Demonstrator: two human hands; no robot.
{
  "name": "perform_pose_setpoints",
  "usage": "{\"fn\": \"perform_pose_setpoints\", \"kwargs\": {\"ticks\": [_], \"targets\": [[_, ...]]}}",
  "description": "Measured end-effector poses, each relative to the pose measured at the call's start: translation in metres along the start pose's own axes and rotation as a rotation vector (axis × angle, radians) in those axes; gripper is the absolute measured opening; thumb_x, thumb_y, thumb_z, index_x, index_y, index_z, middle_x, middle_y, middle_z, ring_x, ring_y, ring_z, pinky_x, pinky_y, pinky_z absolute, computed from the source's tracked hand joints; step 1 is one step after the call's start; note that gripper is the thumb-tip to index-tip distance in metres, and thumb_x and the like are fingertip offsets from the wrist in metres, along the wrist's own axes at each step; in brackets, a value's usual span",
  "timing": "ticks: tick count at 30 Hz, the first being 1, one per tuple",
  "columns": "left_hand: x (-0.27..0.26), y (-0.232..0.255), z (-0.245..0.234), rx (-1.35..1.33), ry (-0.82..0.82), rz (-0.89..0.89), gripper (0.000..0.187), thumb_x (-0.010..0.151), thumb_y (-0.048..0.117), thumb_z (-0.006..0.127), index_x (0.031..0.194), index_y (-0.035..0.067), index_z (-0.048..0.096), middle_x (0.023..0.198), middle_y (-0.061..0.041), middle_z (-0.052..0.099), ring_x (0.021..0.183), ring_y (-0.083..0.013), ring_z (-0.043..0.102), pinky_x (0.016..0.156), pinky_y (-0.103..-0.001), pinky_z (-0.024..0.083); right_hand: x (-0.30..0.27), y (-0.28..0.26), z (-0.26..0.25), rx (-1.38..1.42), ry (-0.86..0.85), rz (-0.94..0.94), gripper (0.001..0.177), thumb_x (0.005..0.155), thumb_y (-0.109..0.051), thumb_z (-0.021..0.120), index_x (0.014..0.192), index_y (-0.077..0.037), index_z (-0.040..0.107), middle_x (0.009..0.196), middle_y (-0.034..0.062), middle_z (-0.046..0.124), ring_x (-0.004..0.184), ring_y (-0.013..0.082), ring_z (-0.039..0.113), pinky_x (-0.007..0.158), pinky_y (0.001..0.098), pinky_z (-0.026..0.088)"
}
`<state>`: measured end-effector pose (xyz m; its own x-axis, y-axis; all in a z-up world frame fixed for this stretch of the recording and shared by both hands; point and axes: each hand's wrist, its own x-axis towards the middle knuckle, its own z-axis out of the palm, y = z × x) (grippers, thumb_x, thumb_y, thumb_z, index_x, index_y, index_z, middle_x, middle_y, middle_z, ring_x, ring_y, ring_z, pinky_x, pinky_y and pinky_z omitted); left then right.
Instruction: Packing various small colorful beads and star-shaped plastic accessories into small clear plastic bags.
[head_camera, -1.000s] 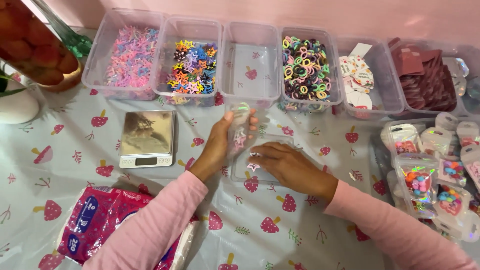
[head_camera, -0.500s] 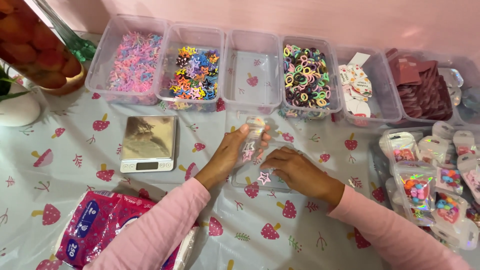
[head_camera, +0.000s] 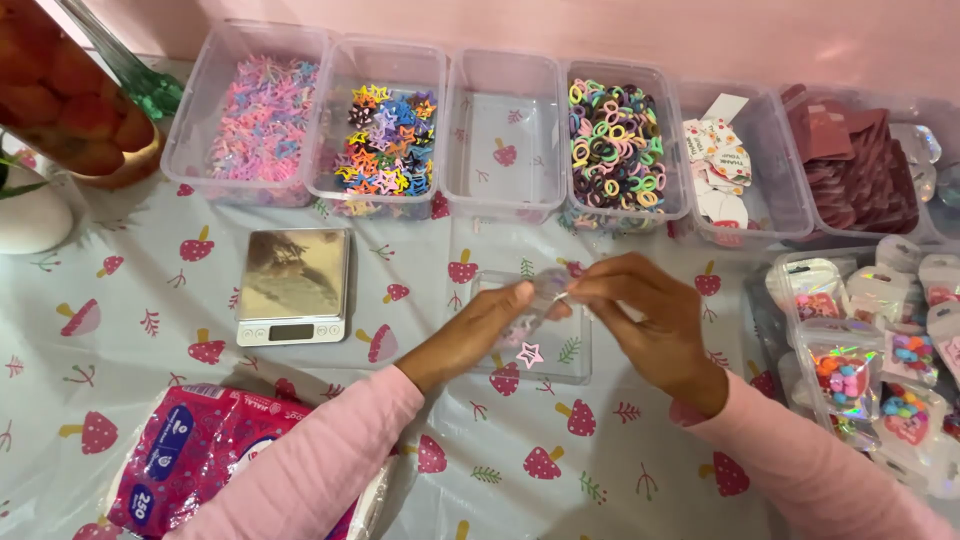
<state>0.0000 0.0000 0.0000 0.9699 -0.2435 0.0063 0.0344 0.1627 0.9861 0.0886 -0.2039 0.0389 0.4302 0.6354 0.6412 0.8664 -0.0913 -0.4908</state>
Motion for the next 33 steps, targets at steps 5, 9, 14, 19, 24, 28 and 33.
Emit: {"fn": "perform_pose_setpoints", "kwargs": {"ticks": [5, 9, 14, 19, 24, 28, 33], "targets": [[-0.003, 0.001, 0.005, -0.057, -0.041, 0.095, 0.061, 0.11, 0.043, 0.03, 0.139, -0.004, 0.056, 0.135, -0.027, 0.061, 0.127, -0.0364, 0.058, 0.11, -0.054, 0.043, -0.002, -0.002, 0.007, 0.013, 0.069, 0.011, 0.017, 0.086, 0.002, 0.078, 0.096, -0.011, 0.078, 0.09, -0.0005, 0.076, 0.08, 0.0171, 0.068, 0.078, 0.0281, 0.053], [-0.004, 0.005, 0.004, -0.034, -0.067, 0.127, 0.061, 0.11, 0.043, 0.032, 0.141, -0.004, 0.054, 0.133, -0.031, 0.06, 0.127, -0.041, 0.056, 0.111, -0.056, 0.041, 0.0, -0.001, 0.005, -0.017, 0.15, -0.003, 0.016, 0.088, 0.002, 0.079, 0.096, -0.01, 0.075, 0.095, 0.0009, 0.076, 0.085, 0.0177, 0.066, 0.082, 0.0301, 0.052], [0.007, -0.018, -0.002, -0.113, -0.006, 0.091, 0.058, 0.109, 0.042, 0.036, 0.139, -0.003, 0.056, 0.133, -0.026, 0.061, 0.125, -0.0347, 0.06, 0.11, -0.052, 0.045, -0.008, 0.003, 0.017, -0.016, 0.055, -0.003, 0.016, 0.094, -0.003, 0.07, 0.105, -0.013, 0.077, 0.108, 0.0024, 0.071, 0.093, 0.0204, 0.063, 0.082, 0.0323, 0.049], [0.014, -0.013, -0.018, -0.364, 0.249, 0.075, 0.057, 0.107, 0.037, 0.039, 0.137, -0.008, 0.057, 0.131, -0.024, 0.063, 0.12, -0.031, 0.064, 0.105, -0.044, 0.051, -0.018, 0.007, 0.027, 0.093, -0.01, 0.109, 0.018, 0.098, -0.005, 0.066, 0.112, -0.008, 0.076, 0.101, 0.0099, 0.07, 0.087, 0.0253, 0.065, 0.079, 0.0357, 0.052], [0.022, -0.028, -0.032, -0.466, 0.354, 0.088, 0.057, 0.108, 0.041, 0.036, 0.127, -0.006, 0.063, 0.104, -0.014, 0.072, 0.094, -0.018, 0.071, 0.084, -0.031, 0.063, -0.033, 0.006, 0.045, 0.024, -0.611, 0.125, 0.025, 0.09, -0.009, 0.073, 0.114, -0.002, 0.074, 0.111, 0.0189, 0.069, 0.101, 0.0365, 0.066, 0.088, 0.048, 0.055], [0.018, -0.016, -0.023, -0.362, 0.348, 0.046, 0.061, 0.106, 0.047, 0.036, 0.114, -0.004, 0.068, 0.09, -0.014, 0.073, 0.079, -0.0161, 0.072, 0.072, -0.028, 0.064, -0.036, 0.013, 0.048, 0.062, -0.645, 0.222, 0.017, 0.089, -0.006, 0.072, 0.105, -0.005, 0.076, 0.1, 0.0121, 0.069, 0.091, 0.0284, 0.07, 0.08, 0.0395, 0.059], [0.013, -0.012, -0.021, -0.314, 0.311, 0.108, 0.054, 0.108, 0.037, 0.039, 0.114, -0.008, 0.068, 0.103, -0.019, 0.071, 0.097, -0.024, 0.068, 0.09, -0.037, 0.059, -0.031, 0.016, 0.04, 0.145, -0.708, 0.298, 0.016, 0.085, -0.003, 0.075, 0.101, -0.005, 0.074, 0.094, 0.0106, 0.067, 0.082, 0.0257, 0.068, 0.073, 0.0426, 0.058]]}}
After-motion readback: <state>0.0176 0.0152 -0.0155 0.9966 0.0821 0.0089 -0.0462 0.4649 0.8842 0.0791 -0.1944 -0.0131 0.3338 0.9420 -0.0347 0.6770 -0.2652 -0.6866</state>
